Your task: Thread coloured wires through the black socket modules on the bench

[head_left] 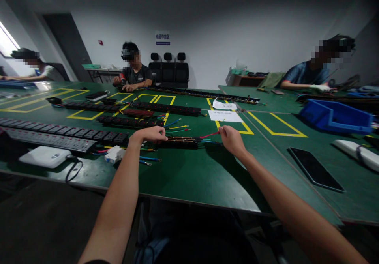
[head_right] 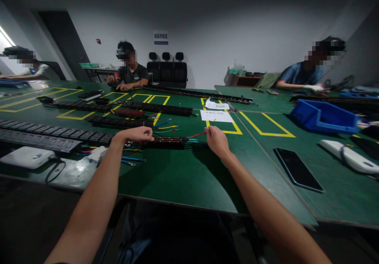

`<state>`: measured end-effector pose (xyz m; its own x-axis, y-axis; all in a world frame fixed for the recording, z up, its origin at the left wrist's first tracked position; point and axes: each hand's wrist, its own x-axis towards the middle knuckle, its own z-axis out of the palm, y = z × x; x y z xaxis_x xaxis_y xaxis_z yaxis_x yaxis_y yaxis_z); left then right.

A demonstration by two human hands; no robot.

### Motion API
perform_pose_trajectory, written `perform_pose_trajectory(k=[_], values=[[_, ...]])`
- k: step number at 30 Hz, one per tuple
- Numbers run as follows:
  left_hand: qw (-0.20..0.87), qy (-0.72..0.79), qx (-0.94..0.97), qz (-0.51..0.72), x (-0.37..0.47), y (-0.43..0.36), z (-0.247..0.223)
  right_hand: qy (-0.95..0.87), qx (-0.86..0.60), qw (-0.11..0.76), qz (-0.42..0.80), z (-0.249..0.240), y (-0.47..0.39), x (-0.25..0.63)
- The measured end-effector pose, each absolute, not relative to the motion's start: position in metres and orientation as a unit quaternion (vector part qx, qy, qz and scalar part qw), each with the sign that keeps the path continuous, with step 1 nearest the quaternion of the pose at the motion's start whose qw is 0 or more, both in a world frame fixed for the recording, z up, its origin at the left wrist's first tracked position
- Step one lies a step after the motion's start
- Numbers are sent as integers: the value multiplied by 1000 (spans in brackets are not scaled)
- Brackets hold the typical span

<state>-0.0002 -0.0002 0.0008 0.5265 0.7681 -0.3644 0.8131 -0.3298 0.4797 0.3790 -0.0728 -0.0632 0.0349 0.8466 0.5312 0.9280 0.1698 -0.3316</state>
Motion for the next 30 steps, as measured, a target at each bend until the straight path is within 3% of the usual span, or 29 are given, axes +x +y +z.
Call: perform_pose_trajectory(k=[21, 30], values=[[328, 440, 836, -2, -8, 6, -7, -677, -657, 326, -68, -60, -75, 376], [250, 448, 856, 64, -4, 6, -5, -652, -637, 399, -102, -55, -80, 375]])
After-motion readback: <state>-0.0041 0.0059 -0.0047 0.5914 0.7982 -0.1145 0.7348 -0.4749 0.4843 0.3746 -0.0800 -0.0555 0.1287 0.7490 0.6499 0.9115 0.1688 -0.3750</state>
